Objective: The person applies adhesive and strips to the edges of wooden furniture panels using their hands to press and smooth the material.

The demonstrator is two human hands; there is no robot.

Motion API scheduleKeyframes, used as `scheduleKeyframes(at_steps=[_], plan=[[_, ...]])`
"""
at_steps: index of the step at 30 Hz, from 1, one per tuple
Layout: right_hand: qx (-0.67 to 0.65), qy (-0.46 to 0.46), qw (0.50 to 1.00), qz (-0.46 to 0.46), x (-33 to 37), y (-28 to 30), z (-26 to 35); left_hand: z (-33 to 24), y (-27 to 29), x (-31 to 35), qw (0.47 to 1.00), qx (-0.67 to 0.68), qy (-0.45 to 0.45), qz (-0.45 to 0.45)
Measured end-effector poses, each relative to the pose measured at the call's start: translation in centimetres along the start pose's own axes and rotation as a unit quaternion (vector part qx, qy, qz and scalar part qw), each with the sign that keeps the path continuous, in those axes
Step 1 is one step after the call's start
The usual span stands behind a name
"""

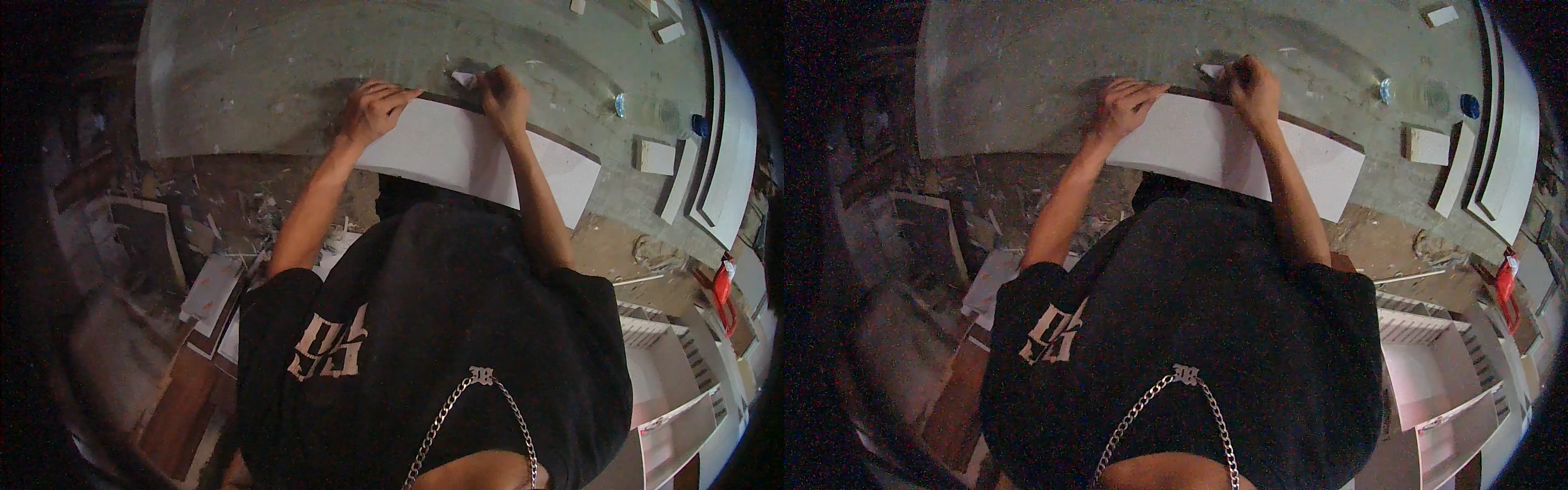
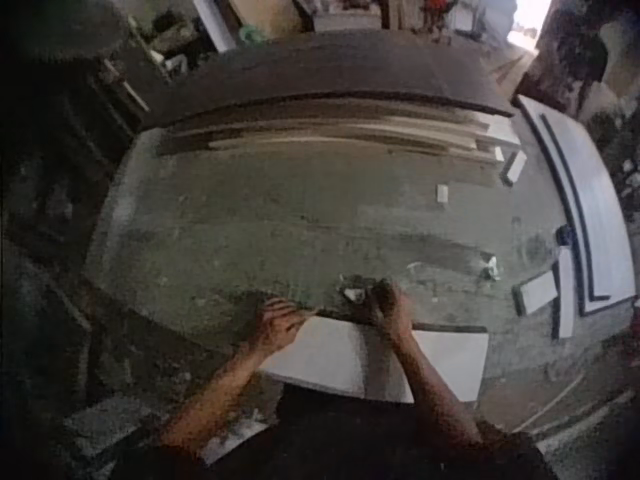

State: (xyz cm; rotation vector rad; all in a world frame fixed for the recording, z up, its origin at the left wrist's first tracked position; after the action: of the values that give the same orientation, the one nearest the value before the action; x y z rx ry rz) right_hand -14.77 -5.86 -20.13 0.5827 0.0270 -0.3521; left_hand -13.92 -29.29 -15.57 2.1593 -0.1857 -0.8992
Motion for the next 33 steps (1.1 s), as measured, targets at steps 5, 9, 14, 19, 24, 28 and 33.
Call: scheduleKeyframes(at_steps=[5, 9, 14, 19, 24, 28, 33], plan=[[-0.059, 0.015, 0.998, -0.028, -0.3, -0.1, -0.4, 1.3, 0.8, 1.2, 0.986, -0.001, 0.148, -0.082], [-0.062, 0.008, 0.998, -0.015, -0.1, -0.7, -0.4, 3.8, 2.3, 2.7, 0.953, -0.012, 0.278, -0.12], [-0.052, -0.007, 0.999, -0.004, 0.0, -0.7, -1.6, 4.9, 4.4, 2.3, 0.966, 0.003, 0.252, -0.064], [-0.073, -0.012, 0.997, 0.012, 0.2, -0.7, -0.6, 5.5, 4.3, 2.6, 0.976, 0.004, 0.22, 0.0], [-0.012, -0.002, 1.0, 0.008, 0.0, -0.3, -0.1, 5.7, 3.9, 2.3, 0.974, -0.002, 0.227, 0.014], [-0.006, 0.012, 1.0, 0.005, 0.0, -0.3, -0.5, 5.6, 3.7, 2.2, 0.977, -0.017, 0.206, 0.052], [-0.047, -0.009, 0.999, 0.01, 0.0, -0.8, -0.8, 5.7, 3.9, 2.2, 0.989, -0.05, 0.125, 0.056]])
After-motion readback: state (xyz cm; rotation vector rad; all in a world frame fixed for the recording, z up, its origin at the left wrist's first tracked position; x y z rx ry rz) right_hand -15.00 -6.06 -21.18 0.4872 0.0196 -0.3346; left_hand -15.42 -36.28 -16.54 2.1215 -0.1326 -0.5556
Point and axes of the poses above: each hand's wrist, its own x-axis away from the middle knuckle, its own y-axis out of the back of the hand, z = x × y, the point moved 7 cm from there along -x, towards the middle knuckle, and after that the axes turned 13 degrees about -z, right-handed, at the moved point
